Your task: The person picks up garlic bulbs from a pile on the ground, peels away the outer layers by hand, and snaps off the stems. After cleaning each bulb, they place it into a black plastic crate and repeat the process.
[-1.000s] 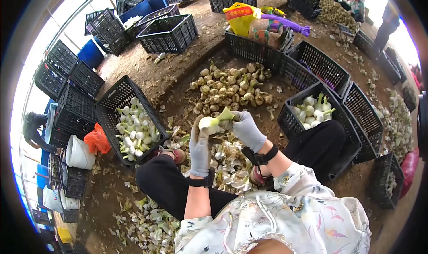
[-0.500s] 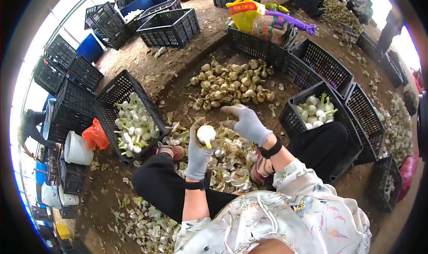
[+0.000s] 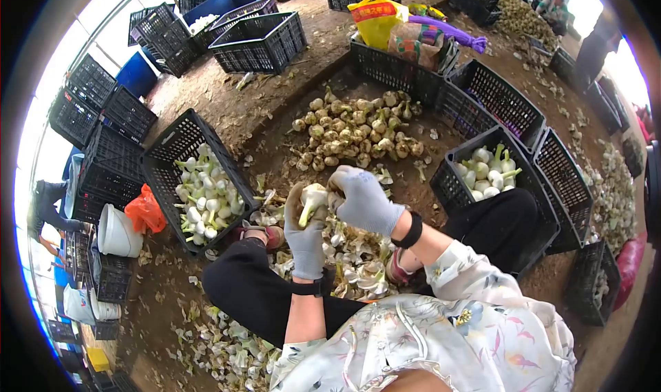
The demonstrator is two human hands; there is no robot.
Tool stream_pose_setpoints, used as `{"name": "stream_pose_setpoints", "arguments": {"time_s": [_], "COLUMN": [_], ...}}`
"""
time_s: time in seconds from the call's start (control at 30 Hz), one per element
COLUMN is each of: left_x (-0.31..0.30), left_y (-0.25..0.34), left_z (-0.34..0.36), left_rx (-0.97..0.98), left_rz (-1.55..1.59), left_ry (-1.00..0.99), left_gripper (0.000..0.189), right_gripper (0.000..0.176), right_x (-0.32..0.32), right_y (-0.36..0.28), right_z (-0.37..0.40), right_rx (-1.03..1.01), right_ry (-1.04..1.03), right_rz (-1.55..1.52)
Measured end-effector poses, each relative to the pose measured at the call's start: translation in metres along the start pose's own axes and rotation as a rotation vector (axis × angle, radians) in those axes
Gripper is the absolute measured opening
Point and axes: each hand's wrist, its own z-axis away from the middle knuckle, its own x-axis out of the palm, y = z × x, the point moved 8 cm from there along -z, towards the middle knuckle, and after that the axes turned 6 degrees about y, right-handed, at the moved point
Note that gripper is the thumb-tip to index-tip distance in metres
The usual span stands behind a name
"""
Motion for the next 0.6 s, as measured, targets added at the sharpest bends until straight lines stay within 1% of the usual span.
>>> {"name": "stream_pose_setpoints", "arguments": {"time_s": [0.07, 0.1, 0.13, 0.17, 0.2, 0.23, 0.27, 0.3, 0.33, 0.37, 0.4, 0.43, 0.47, 0.5, 0.53, 0.6], "left_x": [-0.011, -0.019, -0.020, -0.019, -0.018, -0.012, -0.012, -0.010, -0.007, -0.003, -0.004, -0.002, 0.002, 0.003, -0.005, -0.050], "left_y": [-0.013, -0.018, -0.020, -0.021, -0.022, -0.024, -0.026, -0.030, -0.034, -0.034, -0.035, -0.031, -0.032, -0.034, -0.046, -0.098], "left_z": [0.002, 0.003, 0.001, -0.003, -0.006, -0.008, -0.008, -0.006, -0.004, -0.006, -0.007, -0.007, -0.010, -0.015, -0.020, -0.041], "left_rx": [-0.157, -0.196, -0.200, -0.170, -0.140, -0.144, -0.144, -0.199, -0.259, -0.272, -0.279, -0.325, -0.374, -0.387, -0.445, -0.574], "left_rz": [0.298, 0.169, 0.163, 0.261, 0.361, 0.420, 0.419, 0.577, 0.734, 0.784, 0.784, 0.872, 0.962, 1.008, 0.988, 1.168], "left_ry": [0.156, 0.264, 0.264, 0.222, 0.182, 0.049, 0.049, 0.019, -0.010, -0.068, -0.066, -0.031, 0.000, -0.053, 0.045, 0.345], "left_gripper": [0.054, 0.048, 0.048, 0.045, 0.044, 0.042, 0.042, 0.043, 0.044, 0.046, 0.046, 0.046, 0.047, 0.045, 0.046, 0.050], "right_gripper": [0.009, 0.010, 0.010, 0.010, 0.010, 0.010, 0.010, 0.009, 0.010, 0.010, 0.010, 0.019, 0.019, 0.023, 0.027, 0.033], "right_x": [0.010, 0.015, 0.022, 0.026, 0.030, 0.026, 0.023, 0.024, 0.024, 0.028, 0.032, 0.037, 0.036, 0.060, 0.086, 0.138], "right_y": [-0.010, -0.012, -0.010, 0.001, 0.009, 0.024, 0.041, 0.056, 0.076, 0.096, 0.115, 0.130, 0.145, 0.161, 0.181, 0.257], "right_z": [0.010, 0.016, 0.020, 0.021, 0.020, 0.017, 0.015, 0.014, 0.013, 0.015, 0.019, 0.022, 0.029, 0.042, 0.064, 0.111], "right_rx": [0.011, 0.020, 0.030, 0.073, 0.077, 0.159, 0.241, 0.229, 0.322, 0.364, 0.405, 0.459, 0.467, 0.489, 0.504, 0.543], "right_ry": [-0.013, -0.012, -0.011, 0.041, 0.039, 0.103, 0.169, 0.219, 0.212, 0.210, 0.207, 0.108, 0.113, -0.215, -0.545, -0.746], "right_rz": [-0.058, -0.077, -0.095, -0.130, -0.130, -0.099, -0.068, -0.037, -0.022, 0.012, 0.047, 0.120, 0.127, 0.175, 0.219, 0.295]}}
